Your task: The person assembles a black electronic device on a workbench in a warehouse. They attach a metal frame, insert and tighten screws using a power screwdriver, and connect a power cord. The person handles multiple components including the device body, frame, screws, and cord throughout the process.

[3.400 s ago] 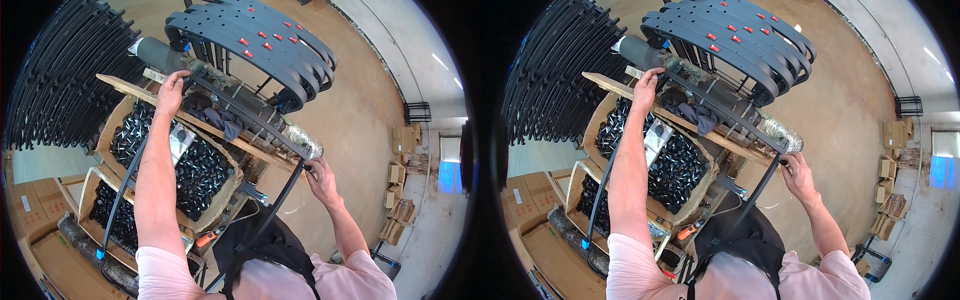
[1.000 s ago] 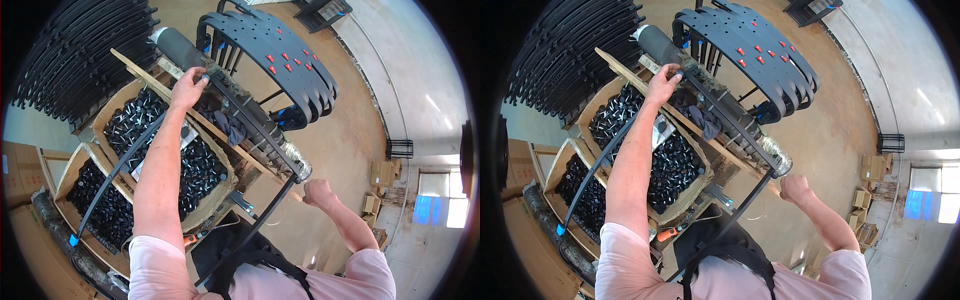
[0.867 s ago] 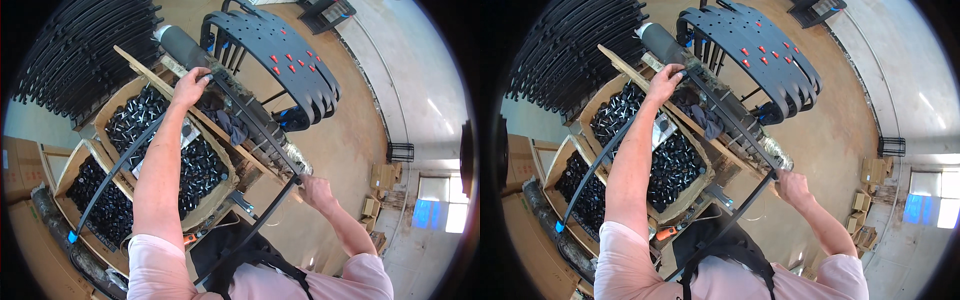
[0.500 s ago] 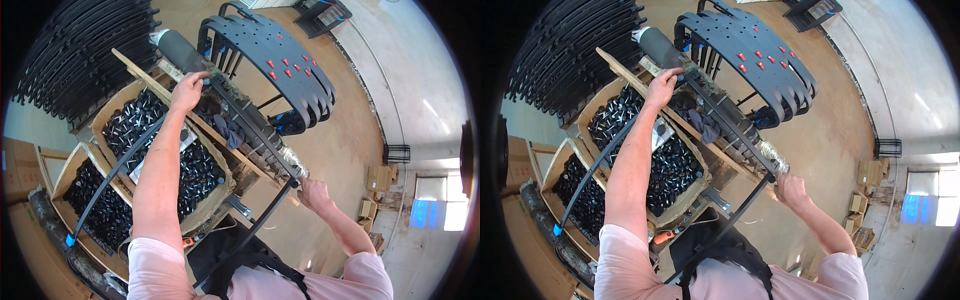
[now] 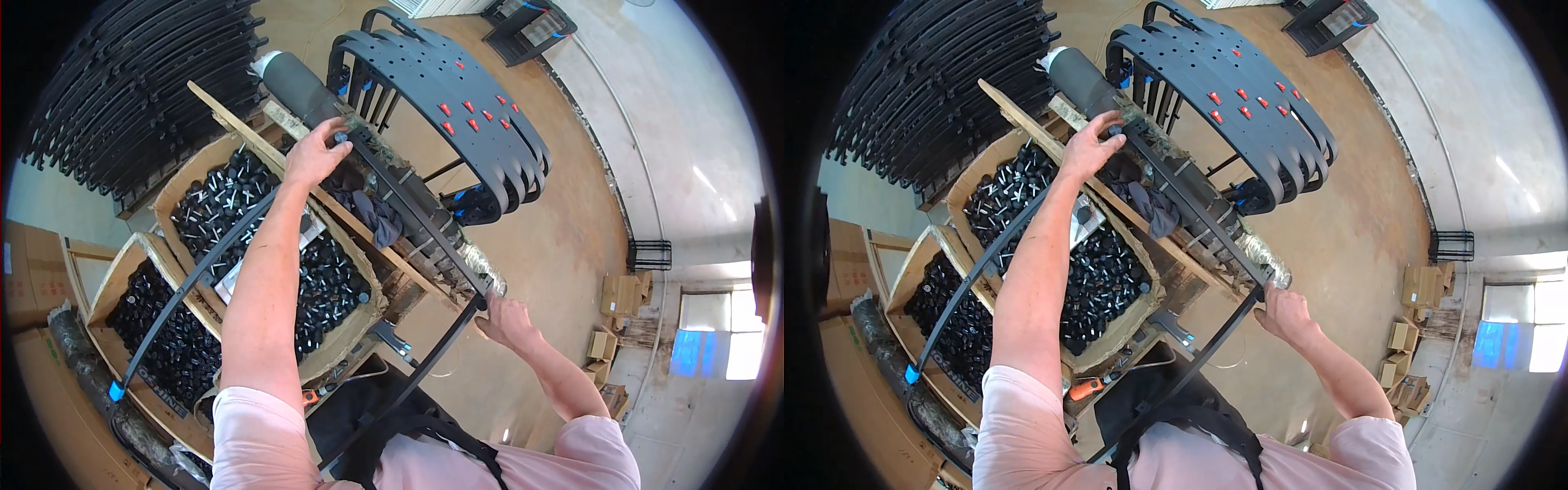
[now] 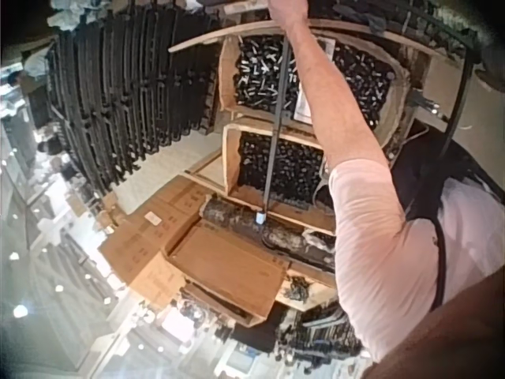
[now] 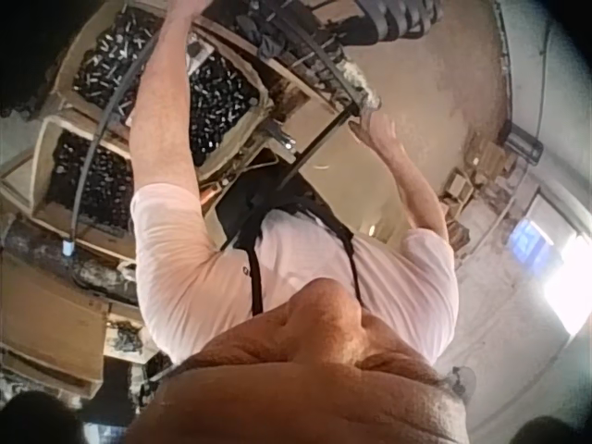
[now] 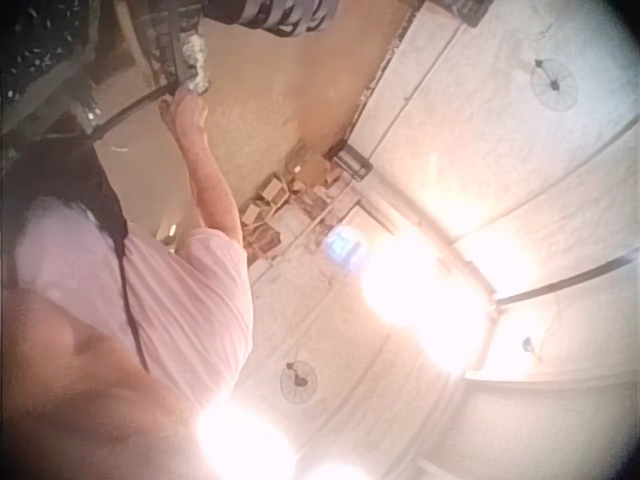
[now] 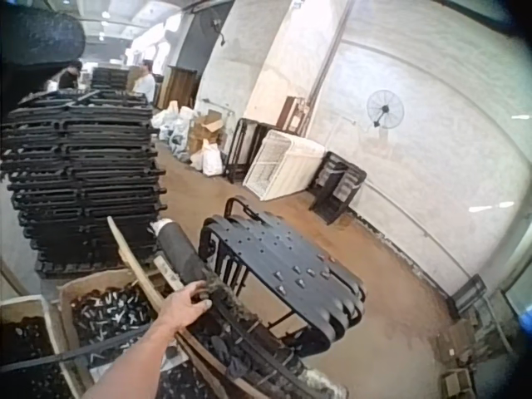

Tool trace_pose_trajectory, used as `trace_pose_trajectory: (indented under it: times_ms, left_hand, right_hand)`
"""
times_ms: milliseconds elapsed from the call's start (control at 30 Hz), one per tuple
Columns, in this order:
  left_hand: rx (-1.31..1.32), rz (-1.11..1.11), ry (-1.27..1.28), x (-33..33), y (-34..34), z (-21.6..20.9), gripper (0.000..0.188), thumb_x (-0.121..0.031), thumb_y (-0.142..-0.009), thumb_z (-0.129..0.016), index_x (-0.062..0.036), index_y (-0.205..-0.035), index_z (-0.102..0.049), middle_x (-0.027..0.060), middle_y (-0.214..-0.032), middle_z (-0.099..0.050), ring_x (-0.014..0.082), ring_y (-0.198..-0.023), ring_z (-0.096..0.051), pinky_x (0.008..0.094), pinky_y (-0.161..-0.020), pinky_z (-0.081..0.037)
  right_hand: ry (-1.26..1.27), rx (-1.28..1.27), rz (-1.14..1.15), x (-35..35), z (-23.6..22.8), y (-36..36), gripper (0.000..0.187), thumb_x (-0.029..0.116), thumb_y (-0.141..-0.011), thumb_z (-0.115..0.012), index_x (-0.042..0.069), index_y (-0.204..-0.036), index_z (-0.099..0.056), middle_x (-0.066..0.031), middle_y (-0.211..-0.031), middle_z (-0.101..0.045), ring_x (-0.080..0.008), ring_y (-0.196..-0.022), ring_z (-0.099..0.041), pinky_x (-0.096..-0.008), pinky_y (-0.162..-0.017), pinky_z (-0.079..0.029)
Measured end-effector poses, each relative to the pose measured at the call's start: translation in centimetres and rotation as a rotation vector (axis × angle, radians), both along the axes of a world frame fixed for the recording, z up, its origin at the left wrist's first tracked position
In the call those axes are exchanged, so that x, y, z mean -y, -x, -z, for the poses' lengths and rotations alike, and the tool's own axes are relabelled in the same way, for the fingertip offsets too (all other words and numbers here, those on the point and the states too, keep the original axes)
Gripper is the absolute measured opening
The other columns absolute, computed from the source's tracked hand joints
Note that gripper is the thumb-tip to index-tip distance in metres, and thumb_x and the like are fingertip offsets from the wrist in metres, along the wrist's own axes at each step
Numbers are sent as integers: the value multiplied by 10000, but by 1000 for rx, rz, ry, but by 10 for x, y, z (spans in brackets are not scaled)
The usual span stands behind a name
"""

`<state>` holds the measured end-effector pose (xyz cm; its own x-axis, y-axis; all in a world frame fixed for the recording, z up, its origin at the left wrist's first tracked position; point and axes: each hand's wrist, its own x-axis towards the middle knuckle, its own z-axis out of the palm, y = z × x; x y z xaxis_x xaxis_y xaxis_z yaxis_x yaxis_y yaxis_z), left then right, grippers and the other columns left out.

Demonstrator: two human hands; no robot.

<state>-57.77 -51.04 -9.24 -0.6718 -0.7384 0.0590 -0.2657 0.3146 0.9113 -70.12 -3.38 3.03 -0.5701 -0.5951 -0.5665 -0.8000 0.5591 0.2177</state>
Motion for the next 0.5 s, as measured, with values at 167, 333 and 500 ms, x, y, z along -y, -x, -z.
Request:
trace_pose_trajectory:
  times_ms: [167, 333, 500]
  left_hand:
    - [88, -15, 43, -4, 1, -8, 637, -387, -907, -798, -270, -1501, -599, 81, -1343, -740, 305, -1175, -719, 422, -1051, -534]
    - [168, -15, 30, -6, 3, -12, 702, -391, -891, -808, -268, -1535, -556, 84, -1384, -719, 309, -1253, -688, 433, -1087, -513]
    - [127, -46, 9, -8, 2, -16, 754, -370, -864, -836, -197, -1538, -544, 91, -1422, -698, 302, -1278, -676, 429, -1101, -505]
  right_hand:
    - [-151, 100, 169, 17, -16, 1, 529, 463, -865, -769, -28, -1059, -743, -237, -920, -775, -415, -905, -770, -512, -828, -622]
    - [-147, 88, 152, 2, -4, 7, 481, 475, -853, -779, 6, -958, -754, -244, -976, -768, -426, -949, -754, -514, -852, -610]
    - [-108, 90, 163, 10, -8, -1, 554, 453, -873, -773, -19, -1154, -702, -244, -1030, -774, -429, -991, -757, -518, -877, -611]
